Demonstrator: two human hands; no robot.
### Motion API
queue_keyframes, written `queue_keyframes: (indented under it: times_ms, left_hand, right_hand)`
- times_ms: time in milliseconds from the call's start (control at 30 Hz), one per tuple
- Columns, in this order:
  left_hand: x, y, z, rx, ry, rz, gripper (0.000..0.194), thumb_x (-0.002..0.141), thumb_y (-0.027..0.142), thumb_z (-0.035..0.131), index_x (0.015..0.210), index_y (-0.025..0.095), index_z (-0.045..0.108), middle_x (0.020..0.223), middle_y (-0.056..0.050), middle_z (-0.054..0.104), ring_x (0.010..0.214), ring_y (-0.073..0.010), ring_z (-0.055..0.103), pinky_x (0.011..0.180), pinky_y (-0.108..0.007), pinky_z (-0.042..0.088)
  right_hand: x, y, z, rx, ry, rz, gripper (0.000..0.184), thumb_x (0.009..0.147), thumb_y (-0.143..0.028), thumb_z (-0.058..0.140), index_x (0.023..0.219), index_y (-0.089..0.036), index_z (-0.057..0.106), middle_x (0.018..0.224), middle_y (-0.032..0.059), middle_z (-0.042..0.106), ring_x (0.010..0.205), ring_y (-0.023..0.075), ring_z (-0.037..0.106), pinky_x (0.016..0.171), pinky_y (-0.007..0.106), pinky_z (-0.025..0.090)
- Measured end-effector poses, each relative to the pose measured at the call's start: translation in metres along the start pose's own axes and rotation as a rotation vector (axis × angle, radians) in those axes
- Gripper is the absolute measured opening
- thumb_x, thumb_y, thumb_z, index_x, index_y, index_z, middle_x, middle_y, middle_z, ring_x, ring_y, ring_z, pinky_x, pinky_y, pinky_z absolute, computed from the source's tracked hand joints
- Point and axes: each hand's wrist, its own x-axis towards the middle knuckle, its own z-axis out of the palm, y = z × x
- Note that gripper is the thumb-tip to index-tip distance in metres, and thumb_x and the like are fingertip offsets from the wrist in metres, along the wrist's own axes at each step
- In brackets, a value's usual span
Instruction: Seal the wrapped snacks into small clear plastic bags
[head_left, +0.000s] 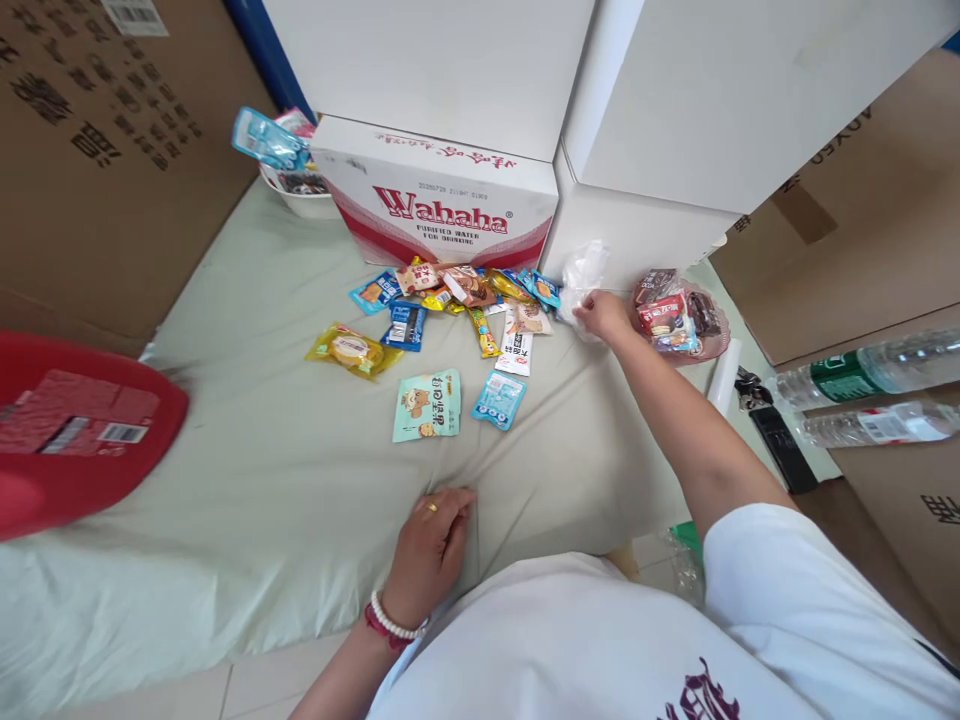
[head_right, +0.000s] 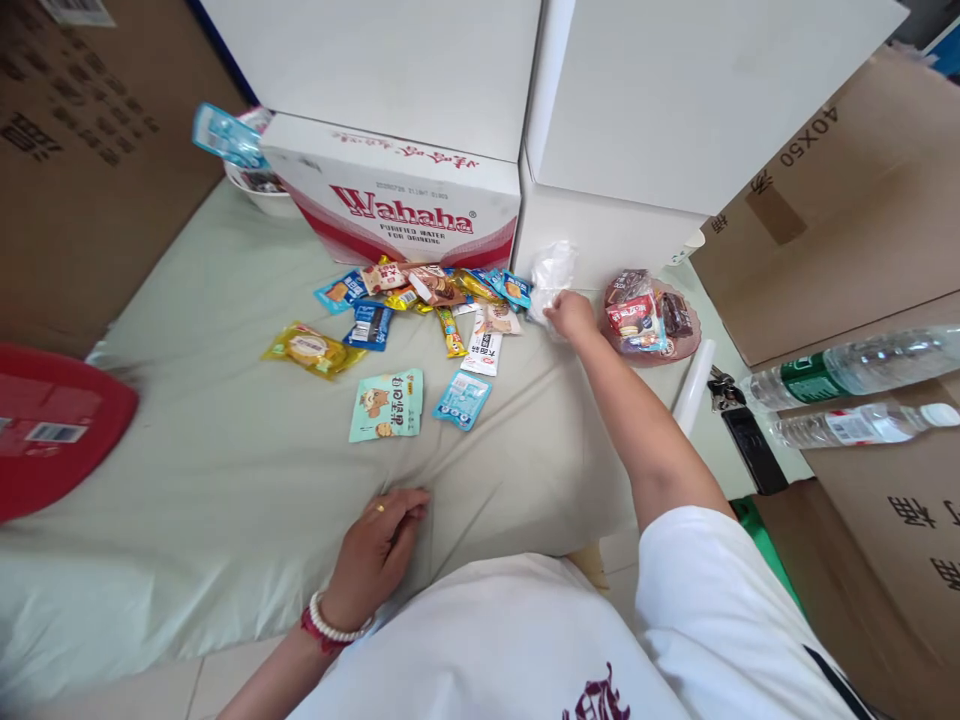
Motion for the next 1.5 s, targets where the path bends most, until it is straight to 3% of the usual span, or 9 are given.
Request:
queue_keyframes:
  times_ms: [233,467,667,767,867,1000,1133,1333,1500]
  left_hand:
    - [-0.001,0.001,-0.001,-0.069,0.032,-0.105,0.024,0.092,0.016,0.045,0.101,0.023,0.067,0.083,-0.003,0.072,0.076,-0.0185,0.068,0.071,-0.03,0.053]
    - [0.006,0.006,0.0,-0.016,-0.03,-0.083,0.023,0.093,0.019,0.045,0.096,0.021,0.068,0.085,-0.005,0.073,0.076,-0.0192,0.067,0.074,-0.034,0.053]
    - [-0.008,0.011,-0.006,-0.149,0.038,-0.239,0.023,0.097,0.025,0.046,0.099,0.022,0.068,0.083,-0.003,0.071,0.077,-0.0169,0.067,0.073,-0.03,0.054]
    - [-0.001,0.023,-0.008,-0.248,0.098,-0.211,0.019,0.098,0.025,0.049,0.1,0.022,0.068,0.09,-0.004,0.069,0.083,-0.016,0.066,0.075,-0.029,0.053]
    - [0.019,0.039,-0.003,-0.304,0.12,-0.122,0.017,0.098,0.025,0.052,0.102,0.022,0.068,0.1,-0.006,0.068,0.084,-0.0152,0.064,0.078,-0.029,0.054]
    - [0.052,0.047,0.016,-0.242,0.169,-0.04,0.023,0.092,0.031,0.064,0.113,0.021,0.068,0.111,-0.009,0.064,0.091,-0.0171,0.063,0.085,-0.033,0.055]
    - [0.072,0.041,0.039,-0.233,0.13,-0.003,0.018,0.092,0.031,0.065,0.106,0.023,0.073,0.105,-0.008,0.068,0.103,-0.0214,0.064,0.093,-0.037,0.053]
    - [0.071,0.045,0.053,-0.392,0.073,-0.202,0.016,0.092,0.031,0.062,0.093,0.021,0.074,0.08,-0.002,0.071,0.071,-0.0158,0.062,0.072,-0.029,0.049]
    - [0.066,0.045,0.044,-0.598,0.102,-0.372,0.026,0.09,0.043,0.064,0.087,0.018,0.07,0.069,0.002,0.063,0.063,-0.0118,0.052,0.063,-0.025,0.042]
  right_hand:
    - [-0.047,0.044,0.001,0.205,0.096,-0.06,0.024,0.089,-0.027,0.051,0.096,-0.014,0.07,0.082,0.0077,0.073,0.076,0.0206,0.066,0.072,0.03,0.049]
    - [-0.038,0.029,0.006,-0.04,0.179,-0.176,0.047,0.085,-0.02,0.061,0.131,-0.018,0.063,0.138,0.0171,0.057,0.113,0.0299,0.059,0.089,0.039,0.048]
    - [-0.052,0.028,-0.015,0.205,0.162,-0.196,0.018,0.092,-0.025,0.054,0.094,-0.017,0.07,0.094,0.0092,0.068,0.09,0.023,0.061,0.078,0.033,0.048]
    - [-0.102,0.023,-0.024,0.845,0.011,-0.075,0.021,0.083,-0.039,0.069,0.078,-0.021,0.061,0.064,-0.0027,0.051,0.057,0.0128,0.047,0.053,0.025,0.038]
    - [-0.165,0.005,-0.017,1.325,-0.246,0.117,0.037,0.066,-0.042,0.087,0.082,-0.021,0.06,0.064,-0.0069,0.048,0.046,0.0055,0.033,0.041,0.019,0.024]
    - [-0.224,-0.021,0.008,1.51,-0.418,0.306,0.042,0.06,-0.041,0.093,0.076,-0.02,0.06,0.061,-0.0084,0.046,0.042,0.0021,0.026,0.036,0.016,0.017]
    - [-0.242,-0.024,0.024,1.521,-0.549,0.38,0.044,0.061,-0.045,0.093,0.073,-0.02,0.059,0.057,-0.0089,0.043,0.041,0.002,0.023,0.035,0.016,0.013]
    - [-0.25,-0.015,0.029,1.482,-0.5,0.082,0.047,0.069,-0.054,0.087,0.1,-0.023,0.072,0.093,0.0026,0.068,0.075,0.013,0.058,0.064,0.025,0.05]
    - [-0.255,-0.011,0.038,1.31,-0.449,0.04,0.035,0.073,-0.05,0.084,0.088,-0.021,0.073,0.078,0.0005,0.067,0.073,0.0149,0.057,0.07,0.028,0.046]
